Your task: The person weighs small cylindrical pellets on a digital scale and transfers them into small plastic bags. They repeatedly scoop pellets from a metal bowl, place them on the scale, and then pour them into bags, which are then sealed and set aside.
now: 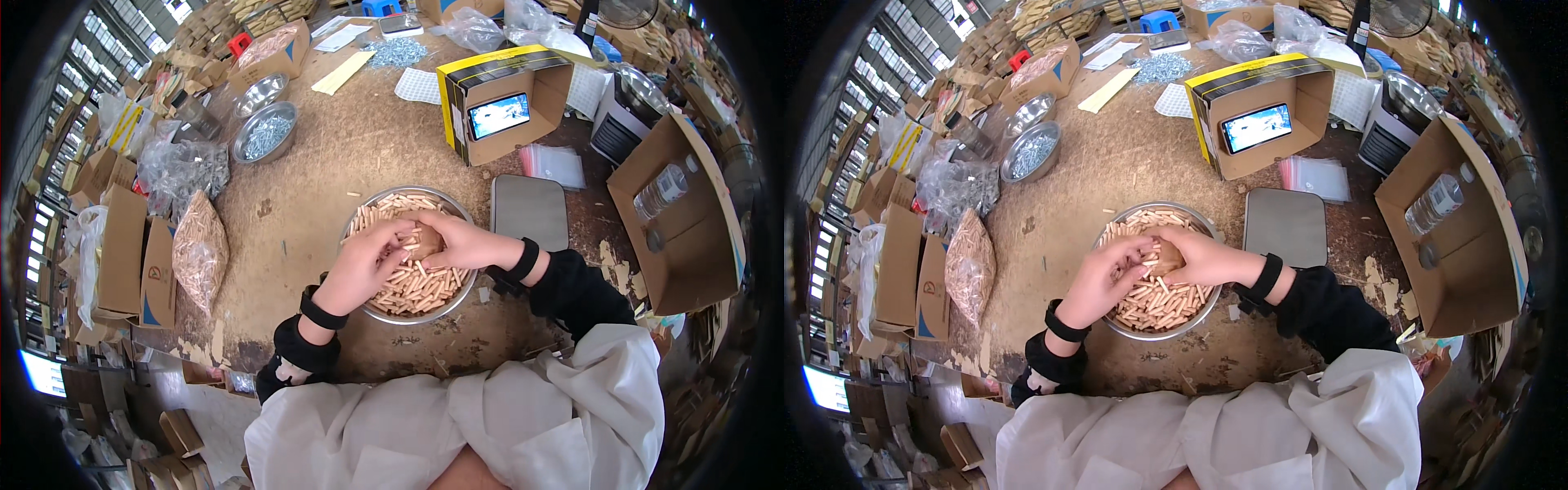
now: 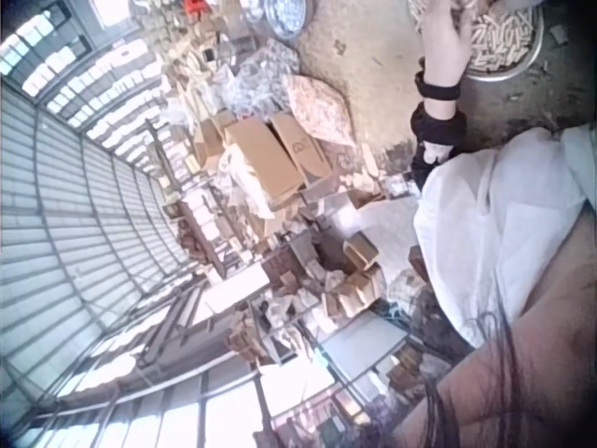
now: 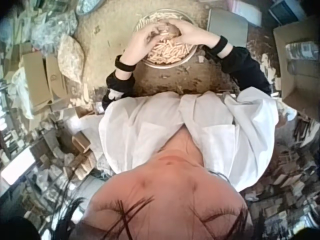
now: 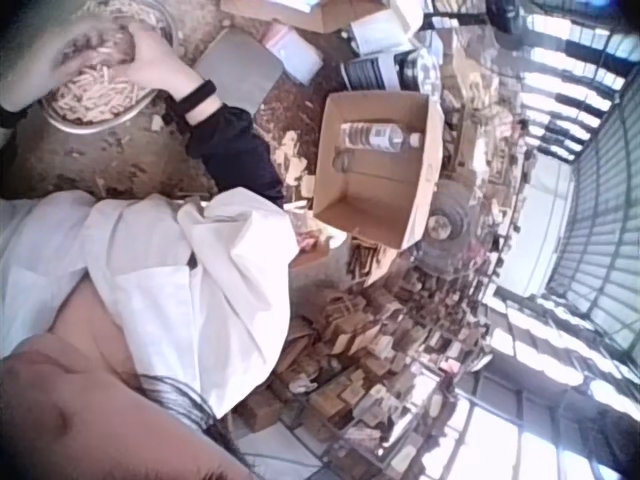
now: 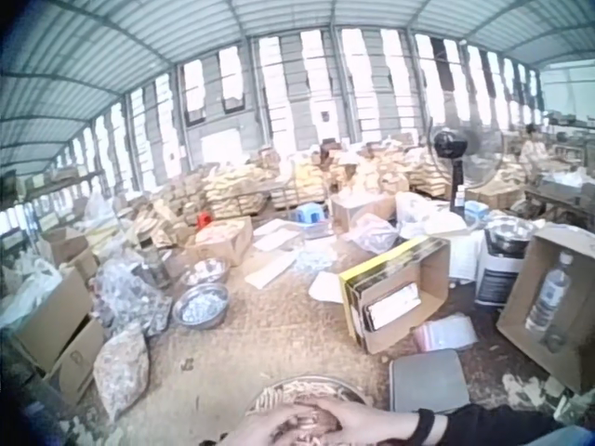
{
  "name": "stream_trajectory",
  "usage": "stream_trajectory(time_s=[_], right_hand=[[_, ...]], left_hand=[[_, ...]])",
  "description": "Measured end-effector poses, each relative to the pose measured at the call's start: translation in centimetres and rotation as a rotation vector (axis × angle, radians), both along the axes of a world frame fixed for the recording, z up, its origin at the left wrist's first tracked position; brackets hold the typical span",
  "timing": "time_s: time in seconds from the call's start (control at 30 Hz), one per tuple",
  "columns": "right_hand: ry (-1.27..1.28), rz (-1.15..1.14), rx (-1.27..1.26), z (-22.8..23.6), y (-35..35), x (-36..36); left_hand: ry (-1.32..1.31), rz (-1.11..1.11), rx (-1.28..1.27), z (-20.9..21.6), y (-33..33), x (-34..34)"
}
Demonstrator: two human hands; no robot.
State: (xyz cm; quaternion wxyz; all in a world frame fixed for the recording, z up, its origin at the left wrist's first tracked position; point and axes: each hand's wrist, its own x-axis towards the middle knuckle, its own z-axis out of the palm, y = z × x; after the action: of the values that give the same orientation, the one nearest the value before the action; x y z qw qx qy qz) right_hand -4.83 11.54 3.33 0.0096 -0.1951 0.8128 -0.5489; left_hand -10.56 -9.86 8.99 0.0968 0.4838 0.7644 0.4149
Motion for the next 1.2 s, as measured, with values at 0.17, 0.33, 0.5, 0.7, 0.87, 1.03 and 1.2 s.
stream_trajectory(time_s=[0.17, 0.33, 0.5, 0.7, 0.87, 1.03, 1.2], right_hand=[[-0.045, 0.048, -0.251, 0.3, 1.0, 0.8], [-0.043, -0.098, -0.17, 3.8, 4.0, 4.4], [0.042, -0.434, 0.13, 3.0, 9.0, 8.3], [0.021, -0.61, 0.295, 1.6, 12.4, 10.0], [0.149, -0.679, 0.245, 1.9, 14.0, 11.7], [0.268, -0.847, 0.109, 3.5, 15.2, 12.9], [0.305, -0.886, 0.132, 3.6, 15.0, 13.3]], left_hand=[[0.053, 0.086, 0.199, 0.6, -1.9, -2.8], [0.089, 0.241, 0.064, -1.1, -4.9, -9.7], [0.543, 0.141, -0.451, -4.2, -3.2, -15.0], [0.669, -0.082, -0.618, -8.8, 1.9, -19.6], [0.593, -0.144, -0.431, -8.7, 6.4, -21.3], [0.738, -0.207, -0.327, -8.0, 7.6, -21.1], [0.678, -0.163, -0.321, -9.6, 8.5, -22.1]])
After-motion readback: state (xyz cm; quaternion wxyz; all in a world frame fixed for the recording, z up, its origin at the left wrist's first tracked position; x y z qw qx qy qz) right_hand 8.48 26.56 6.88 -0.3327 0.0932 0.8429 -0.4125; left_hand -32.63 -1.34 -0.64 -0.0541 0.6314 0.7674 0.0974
